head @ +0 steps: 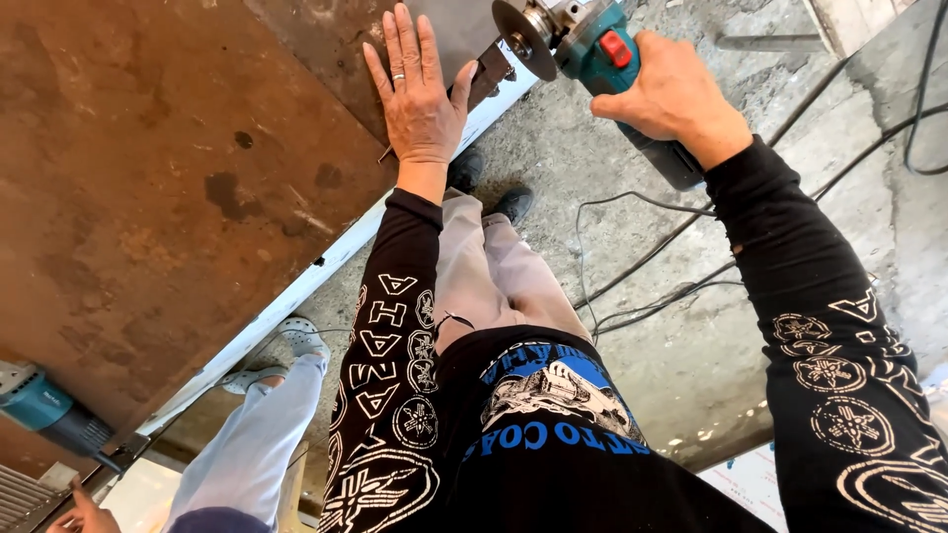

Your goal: The person measures a metal sheet, marks it, and then uses an angle grinder to cut or grind it.

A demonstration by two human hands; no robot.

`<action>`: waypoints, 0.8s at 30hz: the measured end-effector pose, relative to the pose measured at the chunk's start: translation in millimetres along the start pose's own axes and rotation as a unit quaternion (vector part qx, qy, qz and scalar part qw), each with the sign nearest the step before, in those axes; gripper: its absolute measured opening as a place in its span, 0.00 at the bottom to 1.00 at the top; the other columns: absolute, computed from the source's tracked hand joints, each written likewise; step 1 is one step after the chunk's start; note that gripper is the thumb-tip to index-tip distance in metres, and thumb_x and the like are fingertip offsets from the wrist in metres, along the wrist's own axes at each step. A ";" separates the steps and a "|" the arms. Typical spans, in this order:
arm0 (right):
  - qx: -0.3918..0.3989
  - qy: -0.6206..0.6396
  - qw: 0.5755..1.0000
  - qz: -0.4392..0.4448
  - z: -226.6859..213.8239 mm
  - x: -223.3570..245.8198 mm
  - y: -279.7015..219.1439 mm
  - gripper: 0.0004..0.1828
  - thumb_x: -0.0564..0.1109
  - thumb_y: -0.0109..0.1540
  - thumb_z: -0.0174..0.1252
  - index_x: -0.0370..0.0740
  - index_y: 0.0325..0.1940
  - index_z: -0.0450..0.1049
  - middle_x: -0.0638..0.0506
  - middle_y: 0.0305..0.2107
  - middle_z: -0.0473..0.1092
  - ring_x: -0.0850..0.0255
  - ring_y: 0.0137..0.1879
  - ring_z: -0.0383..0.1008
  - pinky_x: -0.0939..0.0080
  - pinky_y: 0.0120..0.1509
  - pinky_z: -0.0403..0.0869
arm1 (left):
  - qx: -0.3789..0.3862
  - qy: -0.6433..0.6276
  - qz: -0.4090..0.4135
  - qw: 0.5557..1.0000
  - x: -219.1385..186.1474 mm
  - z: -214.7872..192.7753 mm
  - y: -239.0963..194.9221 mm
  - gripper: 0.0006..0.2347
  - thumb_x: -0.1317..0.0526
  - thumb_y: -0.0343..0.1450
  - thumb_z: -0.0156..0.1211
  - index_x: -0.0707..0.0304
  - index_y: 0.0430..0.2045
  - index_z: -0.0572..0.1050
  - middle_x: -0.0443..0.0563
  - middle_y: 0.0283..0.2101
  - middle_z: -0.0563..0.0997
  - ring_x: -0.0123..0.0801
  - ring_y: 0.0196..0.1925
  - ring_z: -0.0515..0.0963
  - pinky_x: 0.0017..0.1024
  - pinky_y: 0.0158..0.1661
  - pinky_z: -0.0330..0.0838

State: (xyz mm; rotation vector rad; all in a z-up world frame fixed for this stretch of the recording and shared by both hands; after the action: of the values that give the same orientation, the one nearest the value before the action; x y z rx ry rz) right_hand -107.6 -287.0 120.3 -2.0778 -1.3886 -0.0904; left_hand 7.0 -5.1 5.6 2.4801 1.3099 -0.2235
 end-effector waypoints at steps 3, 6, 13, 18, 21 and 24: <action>0.005 0.004 1.000 0.008 -0.7 1.0 -0.1 0.32 0.59 0.53 0.70 0.26 0.42 0.72 0.30 0.32 0.74 0.33 0.40 0.76 0.42 0.48 0.75 | 0.000 0.002 0.000 1.000 0.3 0.1 -0.1 0.32 0.41 0.84 0.51 0.70 0.73 0.55 0.60 0.78 0.50 0.48 0.81 0.48 0.55 0.77 0.40; 0.007 0.006 1.000 0.006 0.1 -0.8 0.4 0.32 0.59 0.53 0.69 0.26 0.42 0.72 0.30 0.32 0.74 0.34 0.40 0.76 0.42 0.48 0.75 | 0.003 0.002 -0.001 1.000 -0.1 -0.7 0.2 0.32 0.41 0.84 0.51 0.70 0.73 0.55 0.60 0.78 0.50 0.48 0.81 0.48 0.55 0.77 0.40; 0.013 0.017 1.000 0.011 -6.1 6.1 0.2 0.31 0.58 0.53 0.69 0.27 0.43 0.72 0.31 0.32 0.74 0.35 0.40 0.76 0.43 0.48 0.75 | -0.004 0.004 0.001 1.000 0.6 1.2 -1.1 0.32 0.41 0.84 0.50 0.69 0.74 0.54 0.59 0.78 0.49 0.47 0.81 0.48 0.55 0.78 0.40; 0.020 0.024 0.999 0.023 -8.1 7.5 -1.2 0.32 0.58 0.53 0.69 0.27 0.44 0.73 0.31 0.33 0.74 0.35 0.40 0.77 0.43 0.48 0.75 | -0.015 0.019 0.011 1.000 1.0 1.9 -1.8 0.32 0.41 0.85 0.49 0.69 0.75 0.52 0.59 0.79 0.48 0.47 0.81 0.47 0.54 0.78 0.41; 0.005 0.037 0.999 0.016 -6.2 2.5 -2.9 0.32 0.58 0.53 0.70 0.28 0.45 0.73 0.31 0.34 0.75 0.34 0.42 0.76 0.42 0.49 0.75 | -0.014 0.023 0.017 0.999 1.1 2.4 -1.9 0.32 0.42 0.85 0.48 0.69 0.75 0.51 0.60 0.79 0.47 0.47 0.82 0.46 0.54 0.78 0.41; -0.018 0.025 1.000 -0.005 -6.3 -1.9 -4.3 0.32 0.59 0.55 0.71 0.28 0.46 0.73 0.30 0.35 0.74 0.33 0.43 0.75 0.41 0.49 0.74 | -0.011 0.028 0.020 0.999 -0.9 2.3 -0.3 0.32 0.43 0.84 0.47 0.70 0.75 0.51 0.61 0.79 0.47 0.49 0.82 0.46 0.54 0.78 0.42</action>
State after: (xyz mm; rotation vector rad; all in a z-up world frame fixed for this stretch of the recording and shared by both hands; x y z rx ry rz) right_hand -110.4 -290.8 126.5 -2.0839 -1.3771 -0.1713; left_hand 6.2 -6.4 3.6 2.5090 1.2750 -0.1310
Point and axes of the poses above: each hand's wrist, its own y-axis towards the middle knuckle, its own z-axis out of the palm, x = y × z, the point moved 1 cm from there along y, towards the middle knuckle
